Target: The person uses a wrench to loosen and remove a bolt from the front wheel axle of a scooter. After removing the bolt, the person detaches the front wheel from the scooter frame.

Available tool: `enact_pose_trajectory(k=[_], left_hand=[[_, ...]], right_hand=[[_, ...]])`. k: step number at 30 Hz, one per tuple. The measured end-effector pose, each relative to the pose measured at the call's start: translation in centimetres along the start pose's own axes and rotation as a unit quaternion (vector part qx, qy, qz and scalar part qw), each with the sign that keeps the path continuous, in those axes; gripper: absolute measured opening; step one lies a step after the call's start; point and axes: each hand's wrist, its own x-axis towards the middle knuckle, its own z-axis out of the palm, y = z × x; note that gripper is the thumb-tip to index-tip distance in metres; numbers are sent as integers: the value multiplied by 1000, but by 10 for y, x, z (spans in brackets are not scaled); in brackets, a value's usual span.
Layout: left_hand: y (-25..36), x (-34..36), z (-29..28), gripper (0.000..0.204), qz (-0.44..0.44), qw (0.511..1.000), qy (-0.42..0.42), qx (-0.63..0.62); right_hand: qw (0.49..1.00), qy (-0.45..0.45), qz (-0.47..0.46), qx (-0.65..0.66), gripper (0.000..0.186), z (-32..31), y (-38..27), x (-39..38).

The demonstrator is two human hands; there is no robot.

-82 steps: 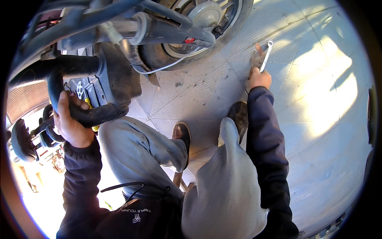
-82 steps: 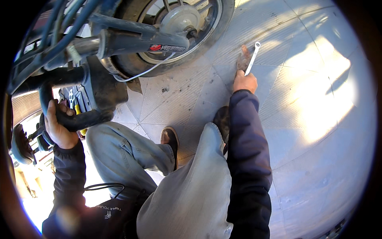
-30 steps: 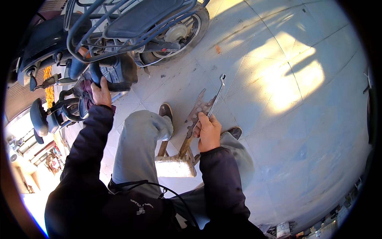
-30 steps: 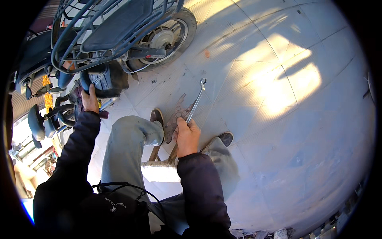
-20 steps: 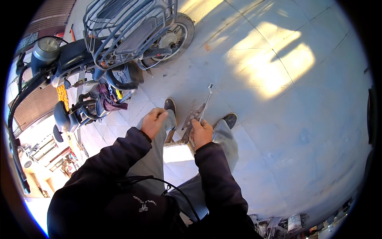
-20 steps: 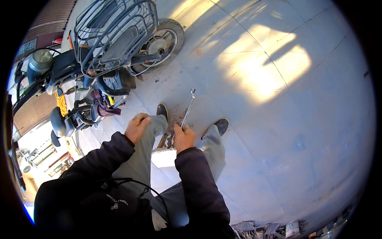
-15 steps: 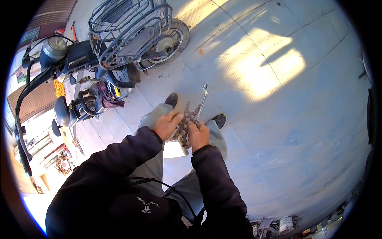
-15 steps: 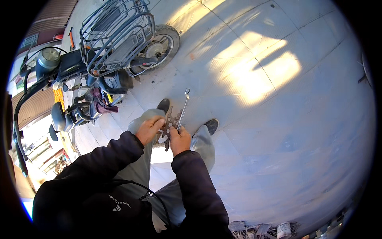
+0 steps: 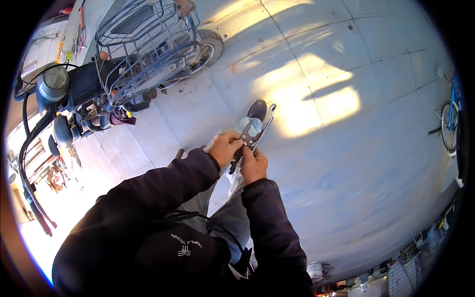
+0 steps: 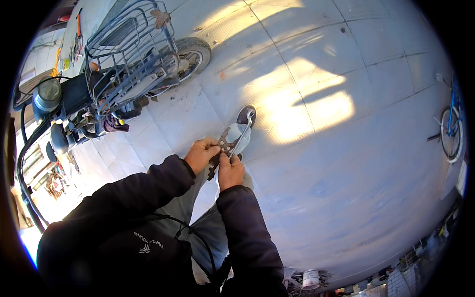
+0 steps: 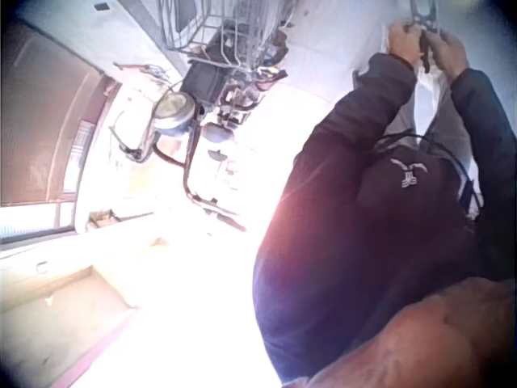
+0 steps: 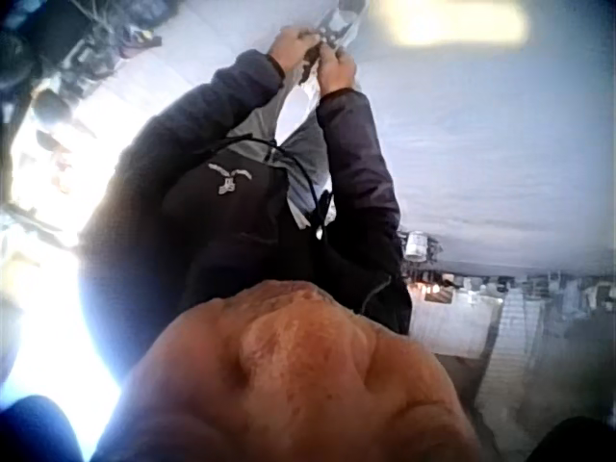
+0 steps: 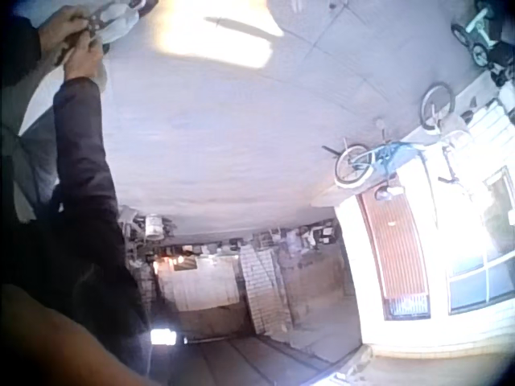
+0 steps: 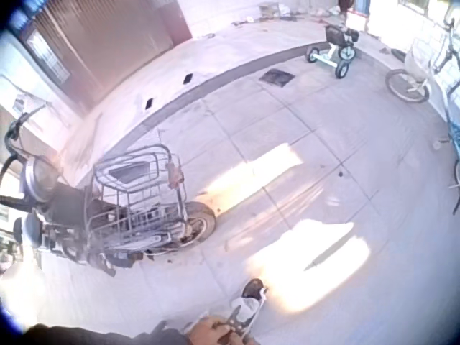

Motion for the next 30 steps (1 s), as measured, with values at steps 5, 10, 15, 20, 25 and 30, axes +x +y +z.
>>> enact_pose_trajectory(k=[5,10,15,20,25,30], left_hand=[[60,11,-13,11,83,994,60,38],[159,-13,-41,12,312,918,188,154],[228,-23,-79,13,396,842,337,142],[252,-5,-109,11,317,806,474,157],[244,29,-111,14,239,778,527,245],[245,40,-111,12,195,766,552,266]], right_hand=[[998,-42,29,-32,18,9,-71,20],[997,-33,28,-69,18,9,-136,58],[984,-65,59,-155,20,15,-191,97],[955,-120,59,-266,19,16,-256,112],[936,-117,93,-317,19,0,-311,134],[916,-85,82,-383,18,1,-335,158]])
